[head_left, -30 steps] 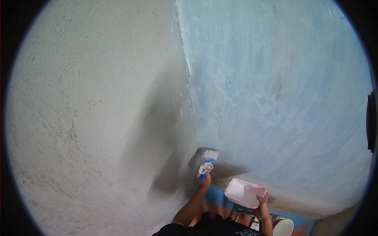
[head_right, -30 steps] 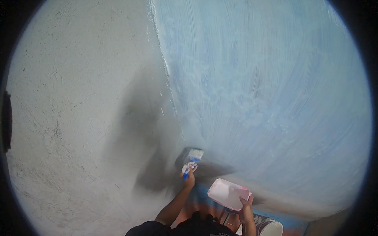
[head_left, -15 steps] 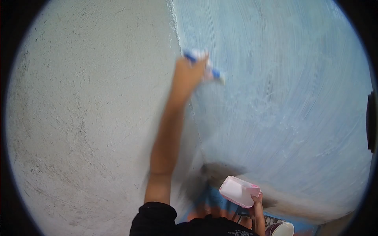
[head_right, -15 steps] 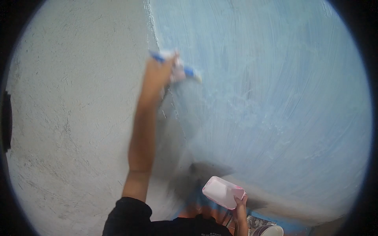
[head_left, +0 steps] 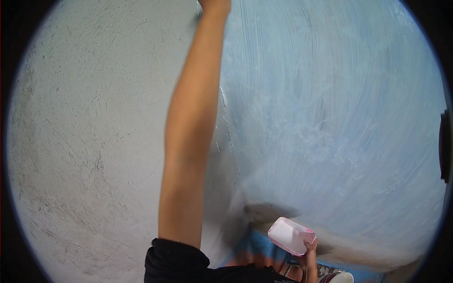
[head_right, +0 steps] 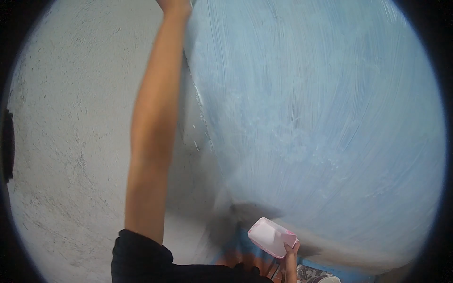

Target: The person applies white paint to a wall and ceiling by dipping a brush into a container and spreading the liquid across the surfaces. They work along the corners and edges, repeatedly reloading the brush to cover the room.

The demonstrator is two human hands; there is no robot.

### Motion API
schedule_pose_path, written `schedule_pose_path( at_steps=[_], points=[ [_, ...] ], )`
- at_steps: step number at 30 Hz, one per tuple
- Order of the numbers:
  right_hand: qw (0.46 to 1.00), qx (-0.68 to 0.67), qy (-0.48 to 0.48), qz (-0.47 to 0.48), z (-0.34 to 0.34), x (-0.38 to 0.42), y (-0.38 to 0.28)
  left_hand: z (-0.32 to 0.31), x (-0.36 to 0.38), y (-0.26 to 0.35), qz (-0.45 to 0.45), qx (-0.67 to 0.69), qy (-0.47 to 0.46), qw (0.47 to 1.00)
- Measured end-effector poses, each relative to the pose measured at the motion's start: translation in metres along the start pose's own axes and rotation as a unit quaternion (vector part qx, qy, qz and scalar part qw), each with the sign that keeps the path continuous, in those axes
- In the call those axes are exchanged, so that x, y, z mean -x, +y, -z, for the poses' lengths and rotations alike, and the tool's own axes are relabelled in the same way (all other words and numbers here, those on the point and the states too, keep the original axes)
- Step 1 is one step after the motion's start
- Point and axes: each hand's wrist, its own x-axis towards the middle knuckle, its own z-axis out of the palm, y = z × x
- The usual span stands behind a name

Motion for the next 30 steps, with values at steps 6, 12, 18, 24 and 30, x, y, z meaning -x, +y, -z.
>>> schedule_pose_path(
  at_steps=[6,12,18,24,30],
  points=[
    [1.0,0.01,-0.004,-0.002,0.007,-0.008,0.005,0.094,0.232,-0.012,0.089,-0.207,0.096,0.97],
    [1.0,-0.001,0.008,0.008,0.011,-0.012,0.017,0.259,0.583,0.002,0.166,-0.416,0.06,0.892],
    [1.0,0.019,0.0,0.0,0.004,-0.006,0.007,0.323,0.694,0.106,0.503,-0.36,-0.024,0.786],
    [0.999,0.046,0.009,0.018,0.006,-0.006,0.012,0.275,0.573,0.075,0.529,-0.183,-0.027,0.828],
    [0.999,0.024,0.015,-0.023,-0.032,0.019,-0.02,0.173,0.367,0.056,0.42,-0.215,-0.011,0.882]
  ],
)
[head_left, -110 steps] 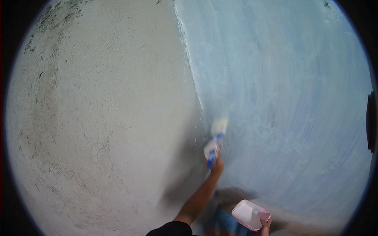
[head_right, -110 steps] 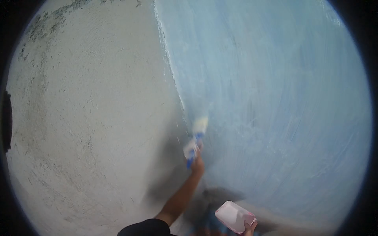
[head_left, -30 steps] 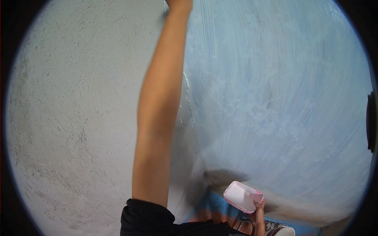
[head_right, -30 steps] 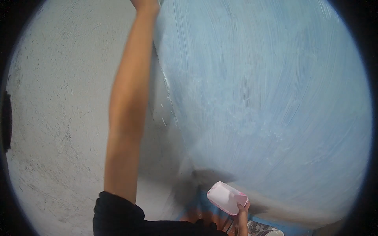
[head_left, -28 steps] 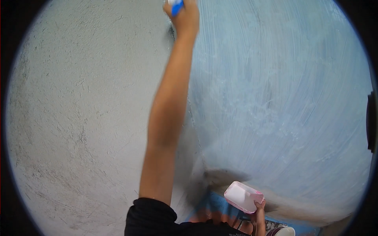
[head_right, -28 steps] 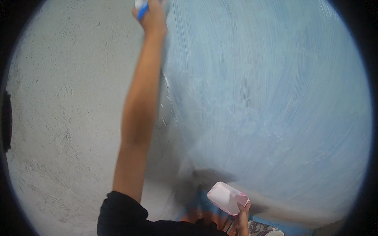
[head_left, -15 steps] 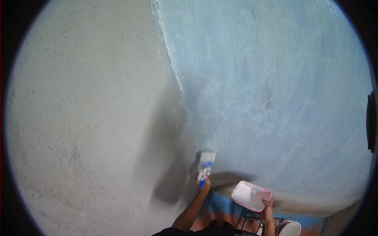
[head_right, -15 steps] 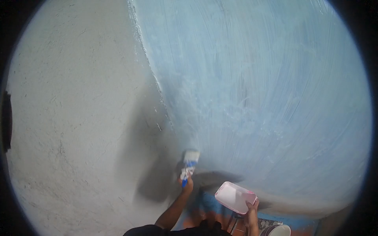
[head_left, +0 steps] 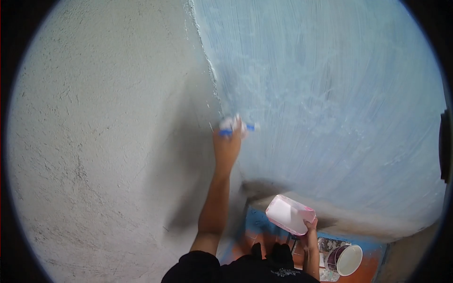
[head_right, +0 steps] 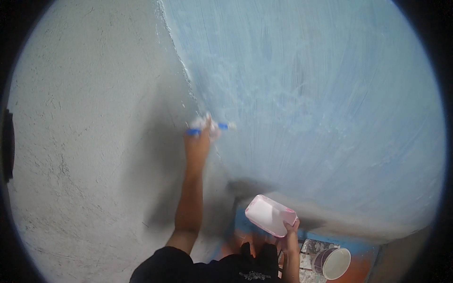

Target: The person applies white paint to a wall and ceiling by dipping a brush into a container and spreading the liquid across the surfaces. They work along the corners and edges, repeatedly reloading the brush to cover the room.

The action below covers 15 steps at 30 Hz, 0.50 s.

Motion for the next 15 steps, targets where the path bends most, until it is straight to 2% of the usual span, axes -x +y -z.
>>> schedule_pose_path(
  at_steps=[1,3,5,7,10,11,14,15],
  points=[
    [1.0,0.003,0.001,-0.009,-0.004,0.003,-0.006,-0.008,-0.016,0.042,0.004,0.0,0.016,1.0],
    [1.0,0.013,0.002,-0.012,-0.003,0.005,-0.01,-0.017,-0.046,0.092,-0.09,-0.002,0.037,0.995],
    [1.0,0.021,0.003,-0.009,-0.001,0.004,-0.007,-0.022,-0.068,0.139,-0.138,0.019,0.063,0.988],
    [1.0,0.024,-0.003,0.0,-0.001,0.0,-0.006,-0.021,-0.09,0.171,-0.249,0.104,0.053,0.962],
    [1.0,0.016,-0.022,0.01,0.009,-0.005,0.003,-0.018,-0.13,0.173,-0.419,0.21,0.048,0.882],
    [0.999,0.018,-0.028,0.012,0.013,-0.005,0.005,-0.017,-0.143,0.161,-0.458,0.203,0.072,0.863],
    [0.999,0.016,-0.026,0.008,0.007,-0.001,0.002,0.0,-0.133,0.099,-0.399,0.015,0.146,0.905],
    [1.0,0.015,-0.023,0.005,0.004,0.001,-0.001,0.005,-0.129,0.057,-0.385,-0.048,0.175,0.905]
  ],
)
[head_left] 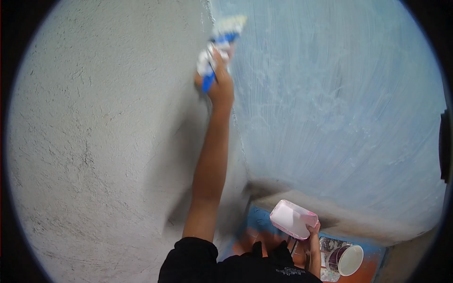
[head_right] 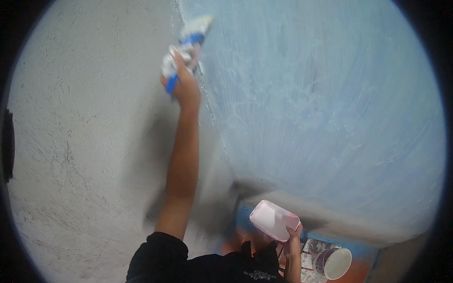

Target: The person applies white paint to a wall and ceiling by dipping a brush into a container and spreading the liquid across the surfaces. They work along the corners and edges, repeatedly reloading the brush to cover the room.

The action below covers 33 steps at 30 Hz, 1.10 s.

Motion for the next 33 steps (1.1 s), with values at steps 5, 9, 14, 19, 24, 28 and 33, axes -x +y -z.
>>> schedule_pose_path(
  at_steps=[5,9,14,19,24,28,33],
  points=[
    [1.0,0.003,0.01,-0.007,0.004,-0.004,0.005,0.048,0.188,-0.04,0.179,-0.032,0.044,0.982],
    [0.999,0.021,-0.006,0.034,0.034,-0.031,0.031,0.119,0.387,-0.065,0.268,-0.109,0.014,0.957],
    [1.0,-0.001,0.006,0.01,0.025,-0.028,0.029,0.178,0.462,-0.044,0.451,0.019,-0.027,0.892],
    [0.999,0.04,0.035,0.003,0.012,-0.019,0.017,0.156,0.403,-0.053,0.48,0.065,-0.117,0.867],
    [1.0,0.023,0.012,-0.004,0.008,-0.013,0.009,0.071,0.189,-0.001,0.369,0.024,-0.146,0.918],
    [1.0,-0.002,0.007,0.007,0.007,-0.011,0.013,0.022,0.041,0.05,0.308,-0.041,-0.127,0.942],
    [1.0,0.015,0.009,0.011,-0.003,-0.002,0.004,-0.034,-0.097,0.12,0.144,0.26,-0.064,0.953]
  ],
)
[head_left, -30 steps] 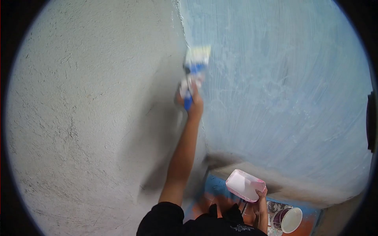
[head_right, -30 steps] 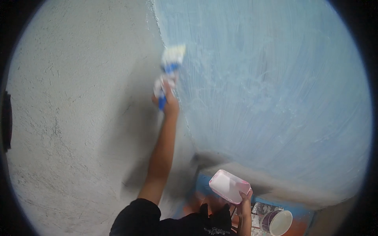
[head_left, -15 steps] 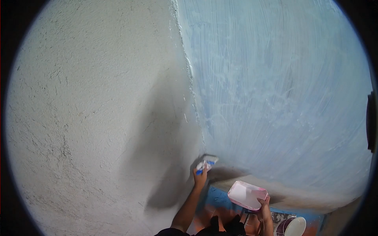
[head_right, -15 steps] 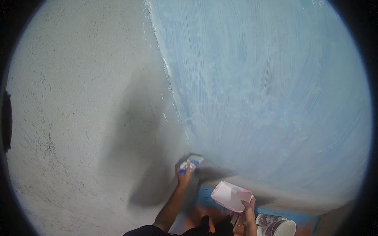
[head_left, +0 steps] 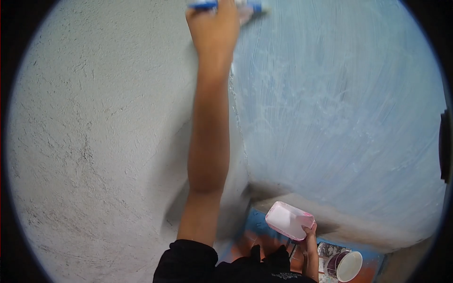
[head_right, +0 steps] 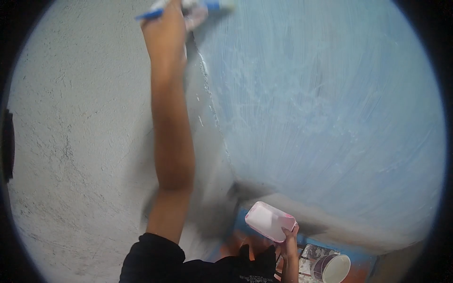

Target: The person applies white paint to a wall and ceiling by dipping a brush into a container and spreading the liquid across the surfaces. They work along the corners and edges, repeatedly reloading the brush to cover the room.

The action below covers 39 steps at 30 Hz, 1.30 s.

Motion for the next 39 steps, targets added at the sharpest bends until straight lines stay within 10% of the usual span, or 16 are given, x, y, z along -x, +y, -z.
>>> schedule_pose_path(
  at_steps=[6,10,12,18,24,28,35,39],
  points=[
    [1.0,-0.013,-0.006,-0.008,0.003,-0.001,0.003,-0.033,-0.018,-0.024,-0.138,0.074,-0.005,0.988],
    [1.0,-0.018,-0.02,-0.002,0.012,-0.008,0.008,-0.002,0.096,-0.08,-0.074,-0.085,0.048,0.993],
    [1.0,-0.006,-0.014,0.008,0.018,-0.011,0.015,0.027,0.169,-0.147,-0.216,-0.113,0.108,0.964],
    [1.0,-0.025,-0.008,-0.005,0.029,-0.025,0.03,0.133,0.428,-0.192,0.009,-0.265,0.042,0.963],
    [1.0,0.005,-0.013,-0.017,0.052,-0.043,0.042,0.161,0.531,-0.137,0.34,-0.222,0.045,0.913],
    [0.998,-0.002,-0.051,-0.029,0.054,-0.044,0.05,0.152,0.503,-0.086,0.356,-0.086,0.025,0.93],
    [0.993,-0.039,-0.101,-0.045,0.029,-0.071,0.063,0.165,0.424,-0.036,0.296,-0.281,-0.226,0.884],
    [0.992,-0.013,-0.119,-0.028,0.016,-0.072,0.063,0.159,0.414,-0.022,0.298,-0.282,-0.22,0.885]
  ],
)
